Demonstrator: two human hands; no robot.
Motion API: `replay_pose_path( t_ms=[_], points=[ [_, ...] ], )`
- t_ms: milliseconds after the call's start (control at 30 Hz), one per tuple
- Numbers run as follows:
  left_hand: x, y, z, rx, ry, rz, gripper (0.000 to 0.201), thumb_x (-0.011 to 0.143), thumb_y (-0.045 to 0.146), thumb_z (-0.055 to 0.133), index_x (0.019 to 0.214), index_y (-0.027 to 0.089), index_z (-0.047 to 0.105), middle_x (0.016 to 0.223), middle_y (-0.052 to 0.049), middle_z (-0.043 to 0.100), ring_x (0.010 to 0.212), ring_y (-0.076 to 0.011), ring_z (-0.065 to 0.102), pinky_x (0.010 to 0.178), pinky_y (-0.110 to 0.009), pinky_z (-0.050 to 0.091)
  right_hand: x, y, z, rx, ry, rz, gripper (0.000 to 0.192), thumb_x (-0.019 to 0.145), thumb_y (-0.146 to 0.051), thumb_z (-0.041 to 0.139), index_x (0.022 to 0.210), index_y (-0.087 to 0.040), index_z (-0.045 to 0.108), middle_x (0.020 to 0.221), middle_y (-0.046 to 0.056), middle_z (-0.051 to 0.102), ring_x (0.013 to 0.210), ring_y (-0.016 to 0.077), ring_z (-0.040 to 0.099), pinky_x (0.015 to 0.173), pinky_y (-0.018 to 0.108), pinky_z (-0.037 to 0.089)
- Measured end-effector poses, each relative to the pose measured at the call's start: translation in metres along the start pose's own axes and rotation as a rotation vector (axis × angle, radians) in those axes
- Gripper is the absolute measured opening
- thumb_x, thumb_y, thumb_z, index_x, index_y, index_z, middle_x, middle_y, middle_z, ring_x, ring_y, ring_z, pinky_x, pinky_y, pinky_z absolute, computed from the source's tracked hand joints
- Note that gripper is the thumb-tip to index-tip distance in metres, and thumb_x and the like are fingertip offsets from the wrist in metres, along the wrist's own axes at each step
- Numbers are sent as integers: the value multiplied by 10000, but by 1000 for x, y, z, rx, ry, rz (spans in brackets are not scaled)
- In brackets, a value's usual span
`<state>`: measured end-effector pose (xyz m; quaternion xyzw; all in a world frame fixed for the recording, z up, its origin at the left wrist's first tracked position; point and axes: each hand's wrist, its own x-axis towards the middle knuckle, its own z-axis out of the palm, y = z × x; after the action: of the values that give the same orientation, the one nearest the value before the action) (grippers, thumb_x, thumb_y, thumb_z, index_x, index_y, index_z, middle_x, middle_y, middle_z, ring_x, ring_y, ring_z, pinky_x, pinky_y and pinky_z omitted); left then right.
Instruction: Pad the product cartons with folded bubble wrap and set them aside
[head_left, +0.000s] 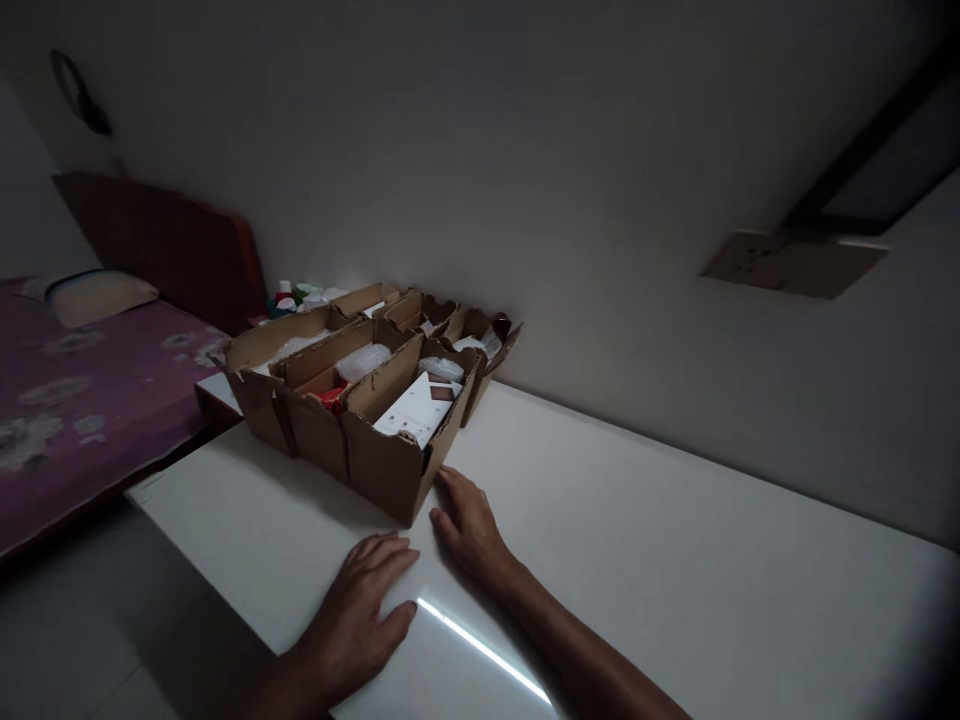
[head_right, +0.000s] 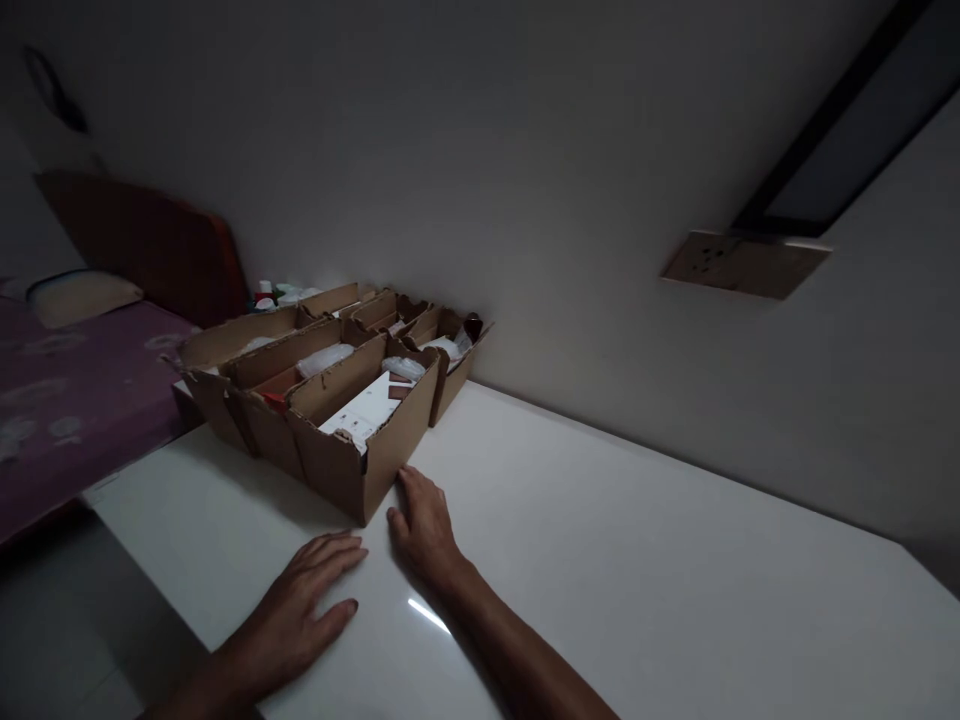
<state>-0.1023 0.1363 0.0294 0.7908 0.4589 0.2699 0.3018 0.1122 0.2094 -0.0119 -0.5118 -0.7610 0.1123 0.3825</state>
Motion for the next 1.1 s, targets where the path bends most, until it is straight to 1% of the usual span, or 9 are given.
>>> replay_pose_path(
  t_ms=[167,300,367,467,533,667,767,967,1100],
  points=[
    [32,20,-13,77,-212,199,358,811,187,564,1141,241,690,1149,-79,705,1114,-268,608,1029,-455,475,-5,-16,-36,11,-51,-53,240,843,-260,563,998,-241,746,1148,91,736,1088,275,668,953,465,529],
    [65,35,-3,92,-296,219,398,793,189,560,1175,216,669,1150,-98,697,1120,-284,614,1003,-435,491,50,-18,-95,-1,54,50,224,858,-293,532,874,-224,745,886,76,766,831,245,704,779,402,562],
    [73,40,8,40,-268,190,542,781,194,574,1323,204,594,1361,-136,609,1267,-312,554,1078,-451,450,92,-23,-121,-25,114,42,242,885,-318,527,913,-214,744,945,84,762,864,235,687,807,382,538],
    [74,43,23,-104,-234,69,799,766,204,601,1528,171,363,1646,-150,244,1492,-338,297,1203,-484,311,152,-38,-142,-118,156,0,228,885,-298,553,937,-204,755,964,76,755,853,213,667,773,330,510],
    [73,40,29,-188,-232,-25,864,772,206,591,1569,153,260,1678,-123,94,1539,-319,162,1243,-490,228,185,-52,-145,-236,74,-32,203,875,-262,580,925,-200,767,943,72,754,828,203,665,717,297,488],
    [75,30,30,-246,-173,-124,868,783,186,539,1577,96,198,1679,-120,68,1553,-277,91,1267,-478,152,229,-75,-133,-588,-259,-77,159,850,-248,650,930,-225,786,874,52,764,809,198,682,685,274,451],
    [77,25,30,-265,-161,-147,874,776,185,541,1574,87,200,1679,-123,56,1555,-273,73,1270,-475,131,247,-82,-122,-806,-376,-71,148,818,-283,693,892,-190,780,855,90,762,841,247,698,737,319,467],
    [75,23,37,-245,-168,-146,867,763,170,556,1569,115,240,1678,-117,53,1551,-288,96,1263,-492,161,262,-79,-105,-831,-363,-64,150,791,-250,700,854,-129,762,851,163,752,873,305,707,784,384,494],
    [73,23,40,-198,-154,-127,834,764,175,561,1552,113,294,1674,-127,95,1548,-304,118,1259,-503,173,254,-83,-119,-810,-262,-19,129,779,-181,650,825,-137,763,836,122,745,841,255,696,759,331,487]
  ],
)
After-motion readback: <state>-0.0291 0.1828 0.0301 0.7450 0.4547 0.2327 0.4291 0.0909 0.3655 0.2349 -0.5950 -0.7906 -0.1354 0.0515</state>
